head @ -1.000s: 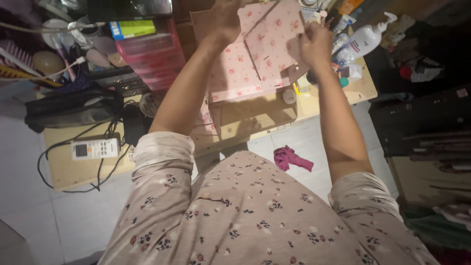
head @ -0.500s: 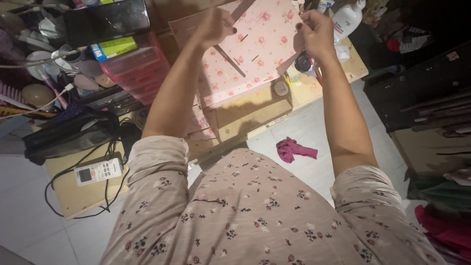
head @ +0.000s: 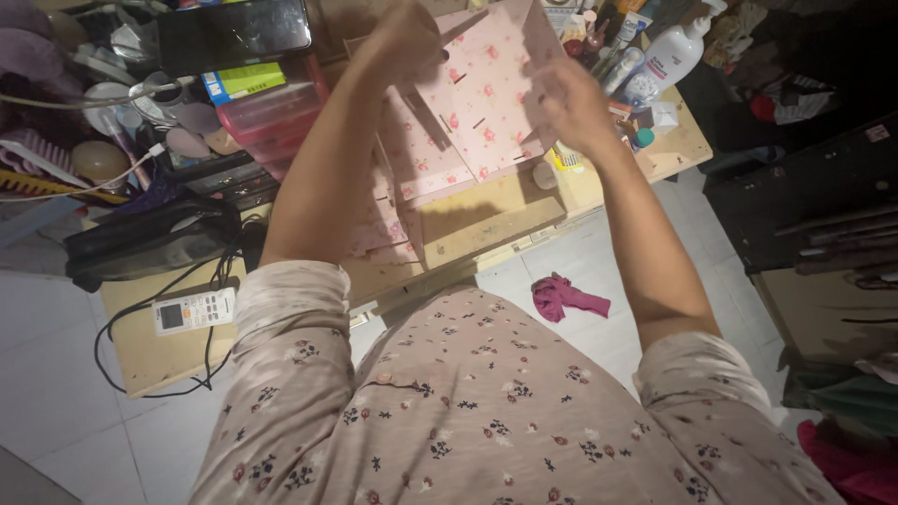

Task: The person assembles multiple small pink floral-patterned paper boxes by folding flaps and inserting tabs into slots. They handle each box individually, folding sides and securing the structure, then place completed boxes into a larger cardboard box.

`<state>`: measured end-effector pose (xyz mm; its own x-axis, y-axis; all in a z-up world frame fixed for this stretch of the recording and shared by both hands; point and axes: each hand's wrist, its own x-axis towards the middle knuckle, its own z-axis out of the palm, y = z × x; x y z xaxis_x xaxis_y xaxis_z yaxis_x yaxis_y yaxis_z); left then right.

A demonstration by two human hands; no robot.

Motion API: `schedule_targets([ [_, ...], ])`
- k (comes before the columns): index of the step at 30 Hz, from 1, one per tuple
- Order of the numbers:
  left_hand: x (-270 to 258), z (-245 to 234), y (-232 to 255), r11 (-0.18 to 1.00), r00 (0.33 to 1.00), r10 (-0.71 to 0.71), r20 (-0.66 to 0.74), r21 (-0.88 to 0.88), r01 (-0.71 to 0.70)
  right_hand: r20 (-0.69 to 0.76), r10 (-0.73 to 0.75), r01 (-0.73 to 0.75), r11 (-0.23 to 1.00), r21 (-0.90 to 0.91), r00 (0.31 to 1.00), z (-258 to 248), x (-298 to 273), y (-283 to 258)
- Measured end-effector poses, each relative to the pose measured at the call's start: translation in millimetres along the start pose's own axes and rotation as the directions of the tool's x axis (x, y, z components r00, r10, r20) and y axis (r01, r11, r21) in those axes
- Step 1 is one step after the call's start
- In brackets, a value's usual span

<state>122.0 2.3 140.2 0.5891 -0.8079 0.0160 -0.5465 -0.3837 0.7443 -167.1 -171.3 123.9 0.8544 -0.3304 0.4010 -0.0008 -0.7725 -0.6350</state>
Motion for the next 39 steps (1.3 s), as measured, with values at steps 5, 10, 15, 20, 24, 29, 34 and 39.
schedule_targets([
  [5,13.0,9.3,-19.9,0.973,0.997,0.05,-0.052,0.226,-0.038,0.109,0.16,-0.161,0.987,0.004,0.981,-0.7,-14.4,-22.1],
  [10,3.5,35.0,-6.7,0.997,0.989,-0.079,-0.128,0.003,0.08,0.231,0.142,-0.222,0.901,0.372,0.963,25.5,-14.3,-51.6],
  [15,9.1,64.4,30.0,0.974,0.996,-0.009,-0.087,-0.227,-0.011,0.071,0.103,-0.105,0.994,0.031,0.992,68.1,-27.0,-51.9],
  [20,17.5,59.1,32.9,0.814,0.998,-0.056,0.038,-0.578,0.068,-0.185,0.132,-0.148,0.986,-0.074,0.974,43.4,6.2,4.0],
  [24,5.7,55.3,17.9,0.946,0.921,0.18,-0.345,-0.196,-0.258,-0.09,0.102,-0.058,0.915,0.399,0.991,-8.1,24.0,22.4],
  [29,-4.7,47.7,-9.0,0.916,0.852,0.397,-0.343,0.093,-0.39,0.077,0.462,-0.462,0.834,0.302,0.883,-42.3,26.1,-2.3],
  [34,21.5,48.8,-22.6,0.985,0.944,0.144,-0.297,-0.052,-0.166,-0.01,0.281,-0.249,0.865,0.436,0.96,-27.1,19.4,3.1],
  [39,50.9,63.4,-24.1,0.809,0.759,0.523,-0.387,-0.054,-0.585,0.037,0.19,-0.186,0.866,0.464,0.981,17.8,-19.2,42.7],
])
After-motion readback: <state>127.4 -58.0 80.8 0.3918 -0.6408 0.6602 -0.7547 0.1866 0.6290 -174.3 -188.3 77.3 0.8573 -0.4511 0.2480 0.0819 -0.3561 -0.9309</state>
